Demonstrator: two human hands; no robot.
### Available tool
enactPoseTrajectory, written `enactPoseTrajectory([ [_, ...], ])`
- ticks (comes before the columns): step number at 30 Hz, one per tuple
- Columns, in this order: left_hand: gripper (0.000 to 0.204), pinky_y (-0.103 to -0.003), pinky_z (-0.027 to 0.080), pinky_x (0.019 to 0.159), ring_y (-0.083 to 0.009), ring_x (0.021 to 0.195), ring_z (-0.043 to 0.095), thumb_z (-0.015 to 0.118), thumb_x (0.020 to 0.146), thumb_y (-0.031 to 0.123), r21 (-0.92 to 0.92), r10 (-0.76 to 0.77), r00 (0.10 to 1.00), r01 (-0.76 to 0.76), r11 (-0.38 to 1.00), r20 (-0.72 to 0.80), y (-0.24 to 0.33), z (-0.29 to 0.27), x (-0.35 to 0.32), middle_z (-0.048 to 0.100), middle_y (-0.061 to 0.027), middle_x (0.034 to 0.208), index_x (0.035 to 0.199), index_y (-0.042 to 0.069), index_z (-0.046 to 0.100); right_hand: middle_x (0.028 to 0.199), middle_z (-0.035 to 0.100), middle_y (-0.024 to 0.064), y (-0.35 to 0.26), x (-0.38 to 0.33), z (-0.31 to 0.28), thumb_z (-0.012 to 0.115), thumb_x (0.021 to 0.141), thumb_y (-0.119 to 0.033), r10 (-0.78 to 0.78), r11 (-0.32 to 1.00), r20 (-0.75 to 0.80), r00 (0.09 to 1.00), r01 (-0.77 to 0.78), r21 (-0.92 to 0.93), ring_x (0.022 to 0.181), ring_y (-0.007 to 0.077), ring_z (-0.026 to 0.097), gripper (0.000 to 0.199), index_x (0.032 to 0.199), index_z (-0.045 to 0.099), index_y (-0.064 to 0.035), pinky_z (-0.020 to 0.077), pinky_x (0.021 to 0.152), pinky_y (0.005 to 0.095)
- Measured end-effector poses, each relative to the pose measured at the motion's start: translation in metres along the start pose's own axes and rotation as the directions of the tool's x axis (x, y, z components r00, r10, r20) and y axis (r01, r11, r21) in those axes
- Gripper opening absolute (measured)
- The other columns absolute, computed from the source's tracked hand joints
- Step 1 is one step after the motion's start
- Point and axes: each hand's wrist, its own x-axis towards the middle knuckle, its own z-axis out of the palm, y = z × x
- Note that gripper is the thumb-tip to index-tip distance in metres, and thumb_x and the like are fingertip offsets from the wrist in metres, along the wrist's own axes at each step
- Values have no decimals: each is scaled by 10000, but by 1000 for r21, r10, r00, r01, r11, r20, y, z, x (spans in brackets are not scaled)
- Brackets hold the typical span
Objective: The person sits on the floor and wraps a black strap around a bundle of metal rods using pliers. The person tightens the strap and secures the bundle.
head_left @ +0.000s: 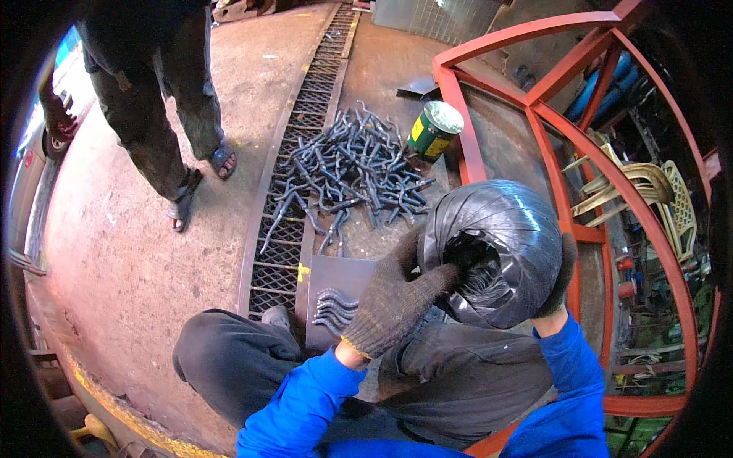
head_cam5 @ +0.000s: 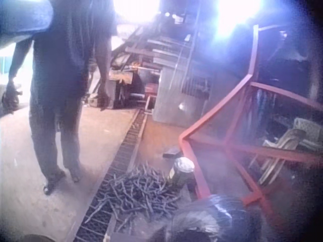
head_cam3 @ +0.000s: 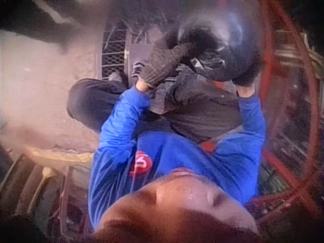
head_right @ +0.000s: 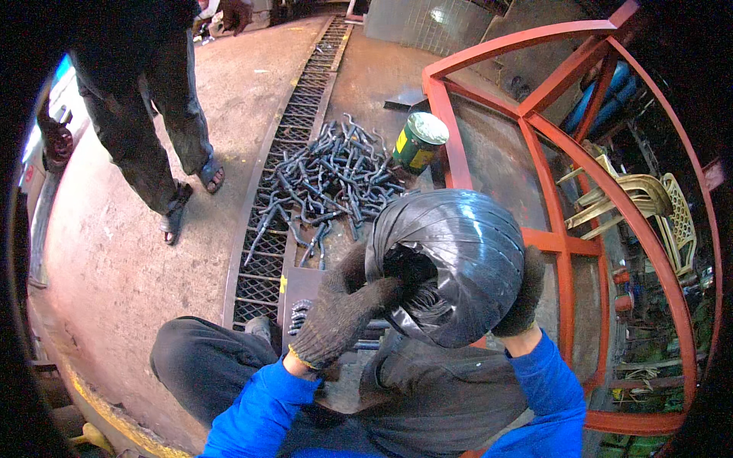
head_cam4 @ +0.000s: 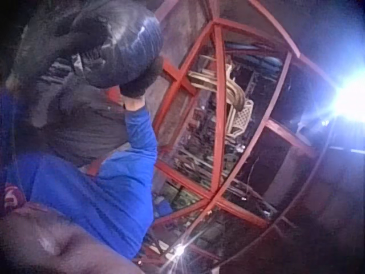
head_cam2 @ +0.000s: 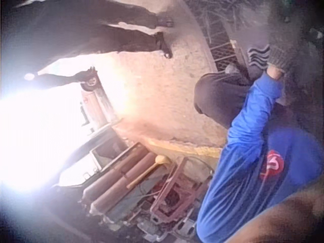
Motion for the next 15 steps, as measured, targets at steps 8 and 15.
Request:
enactPoseTrajectory([
  [8,697,-341,455,996,-207,1168,563,723,841,129,-89,-32,999,36,995,41,0,-7,4,586,-157,1297,1434,-17,387,1428,482,120,43,-1,-146,411,1012,-451,-117,993,-168,979,111,-39,1303,260,463,554,1435,407,-93,370,1110,437],
  [15,623,-349,478,944,-228,1113,600,602,931,413,333,52,938,70,940,-343,14,-5,0,589,-156,1292,1357,-23,476,1350,543,112,-11,0,5,623,921,-426,-76,979,-4,997,74,-191,1248,249,505,631,1388,444,-42,390,1087,440],
])
